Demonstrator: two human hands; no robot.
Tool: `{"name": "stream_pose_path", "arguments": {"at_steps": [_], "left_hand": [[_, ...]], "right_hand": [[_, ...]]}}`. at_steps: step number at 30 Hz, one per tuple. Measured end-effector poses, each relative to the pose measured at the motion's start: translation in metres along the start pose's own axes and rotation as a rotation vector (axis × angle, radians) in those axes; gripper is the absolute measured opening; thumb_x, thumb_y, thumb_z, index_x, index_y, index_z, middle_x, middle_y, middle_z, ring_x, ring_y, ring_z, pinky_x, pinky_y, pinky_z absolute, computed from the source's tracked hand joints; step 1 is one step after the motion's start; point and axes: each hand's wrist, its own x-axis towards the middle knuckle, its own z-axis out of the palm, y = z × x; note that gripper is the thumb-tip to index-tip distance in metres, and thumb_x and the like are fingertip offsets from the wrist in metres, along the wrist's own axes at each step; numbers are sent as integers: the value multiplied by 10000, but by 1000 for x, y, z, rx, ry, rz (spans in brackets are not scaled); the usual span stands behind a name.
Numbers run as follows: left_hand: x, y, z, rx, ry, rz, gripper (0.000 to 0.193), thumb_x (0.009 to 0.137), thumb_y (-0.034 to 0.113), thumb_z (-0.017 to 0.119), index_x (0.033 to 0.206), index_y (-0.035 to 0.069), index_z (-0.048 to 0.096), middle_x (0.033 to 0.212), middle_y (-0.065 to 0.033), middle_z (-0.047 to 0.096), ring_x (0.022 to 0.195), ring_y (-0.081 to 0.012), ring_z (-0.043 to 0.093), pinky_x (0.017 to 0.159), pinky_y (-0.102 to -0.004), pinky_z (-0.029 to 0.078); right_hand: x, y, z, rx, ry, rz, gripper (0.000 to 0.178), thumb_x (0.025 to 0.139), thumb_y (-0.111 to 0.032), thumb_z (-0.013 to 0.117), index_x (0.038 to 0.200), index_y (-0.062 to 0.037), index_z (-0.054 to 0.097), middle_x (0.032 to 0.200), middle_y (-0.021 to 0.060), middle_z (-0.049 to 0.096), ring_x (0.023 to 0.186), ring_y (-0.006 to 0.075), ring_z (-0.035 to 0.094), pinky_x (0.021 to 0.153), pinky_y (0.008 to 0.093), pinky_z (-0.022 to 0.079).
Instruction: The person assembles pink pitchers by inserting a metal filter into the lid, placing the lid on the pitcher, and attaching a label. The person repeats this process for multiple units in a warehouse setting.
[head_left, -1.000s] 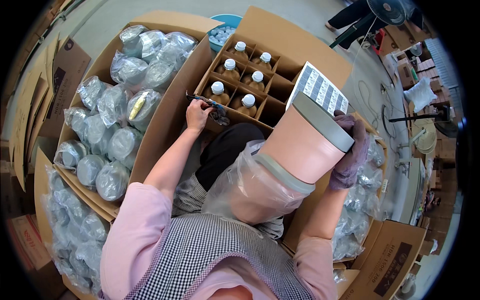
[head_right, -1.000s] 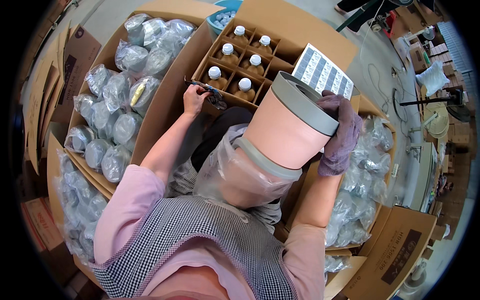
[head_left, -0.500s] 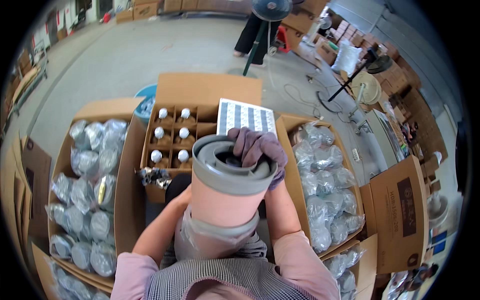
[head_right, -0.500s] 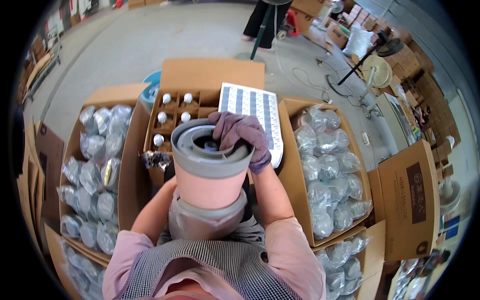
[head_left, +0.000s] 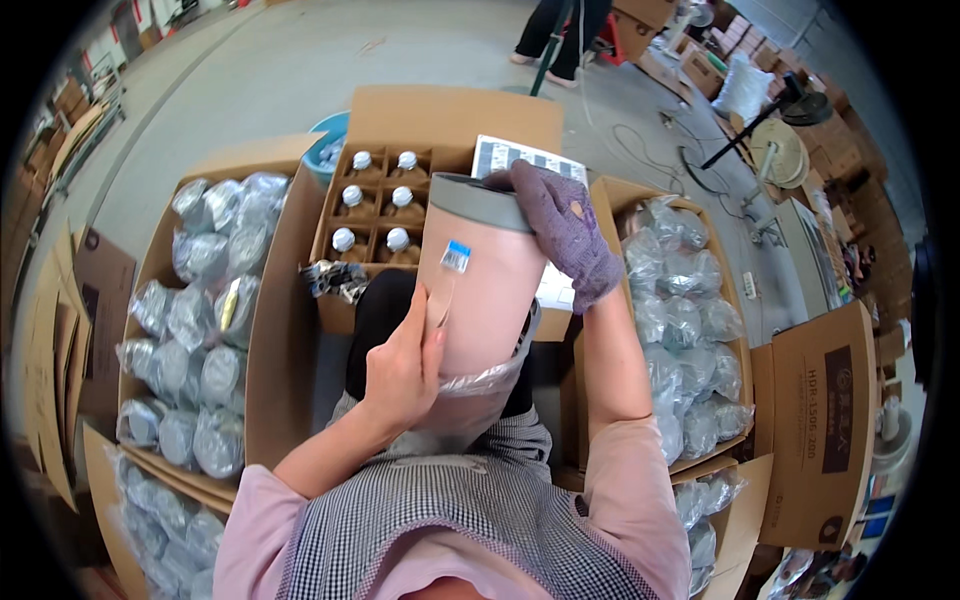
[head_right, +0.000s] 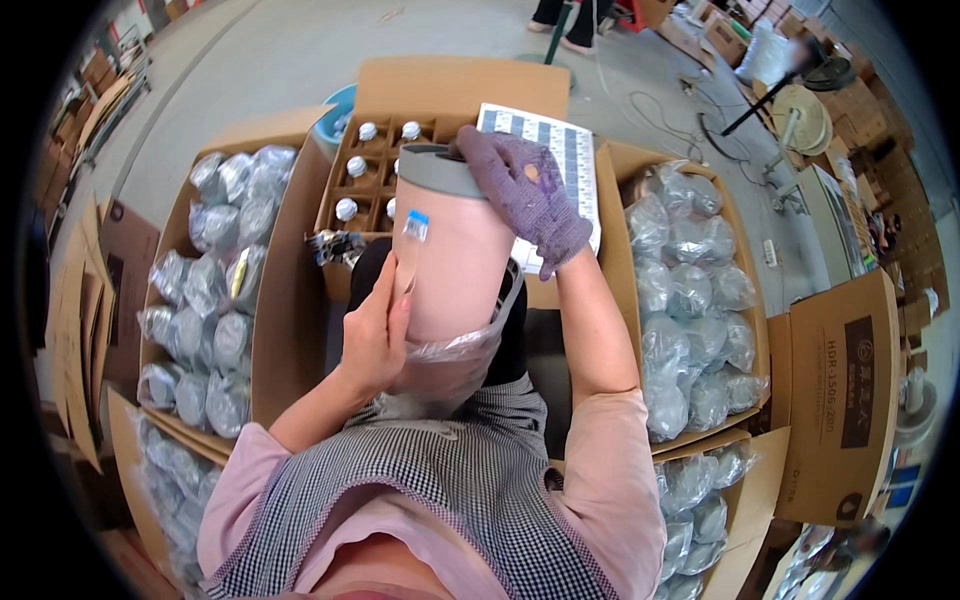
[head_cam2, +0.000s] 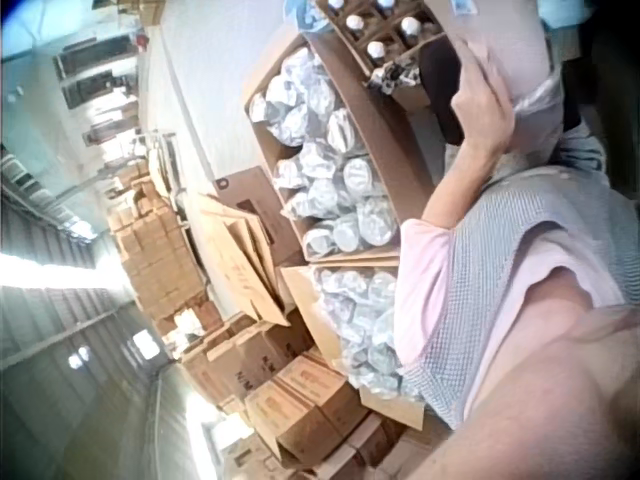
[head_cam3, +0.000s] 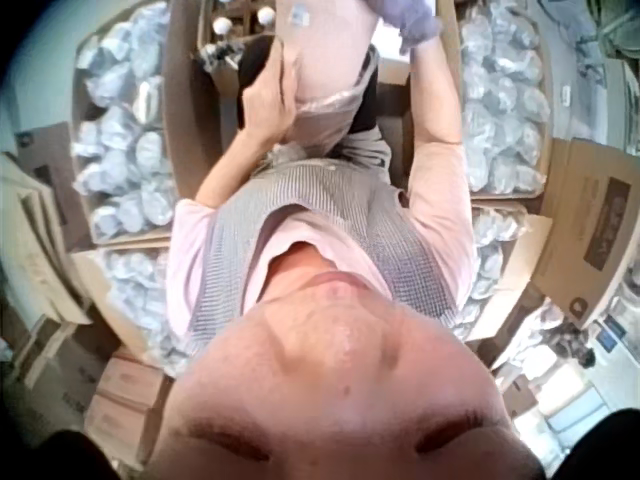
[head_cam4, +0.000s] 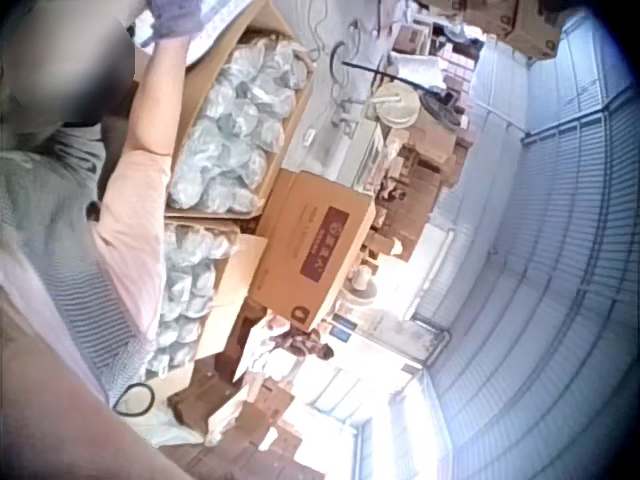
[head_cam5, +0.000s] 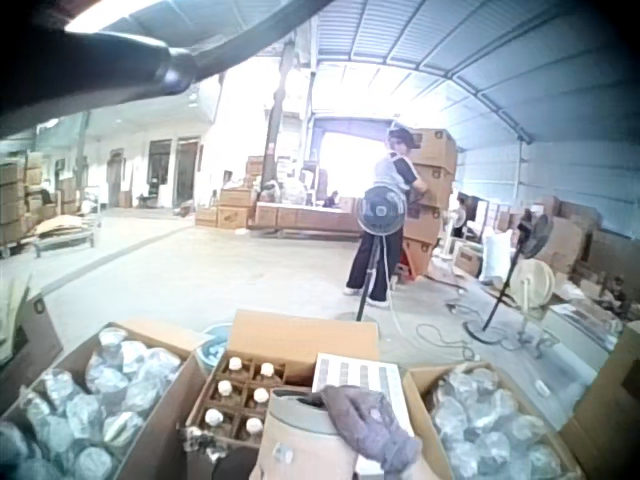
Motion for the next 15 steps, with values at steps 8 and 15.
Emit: {"name": "stream_pose_path", "arguments": {"at_steps": [8,15], "left_hand": [[34,17,-21,35,95,101,309,794,66,722,1067,-8,598,1018,-179,547,909,-323,562,780,-400,477],[69,15,11,-157,184,-17,158,850,22,654,952,-6,537,899,-163,521,789,-300,570,700,-378,479]], "right_hand": [[-15,13,25,241,307,162,490,1004,-361,466,879,41,717,761,87,686,738,132,585,751,297,473],[-15,9,23,181,323,134,469,987,-349,483,885,56,697,774,114,686,732,146,585,748,308,472]]}}
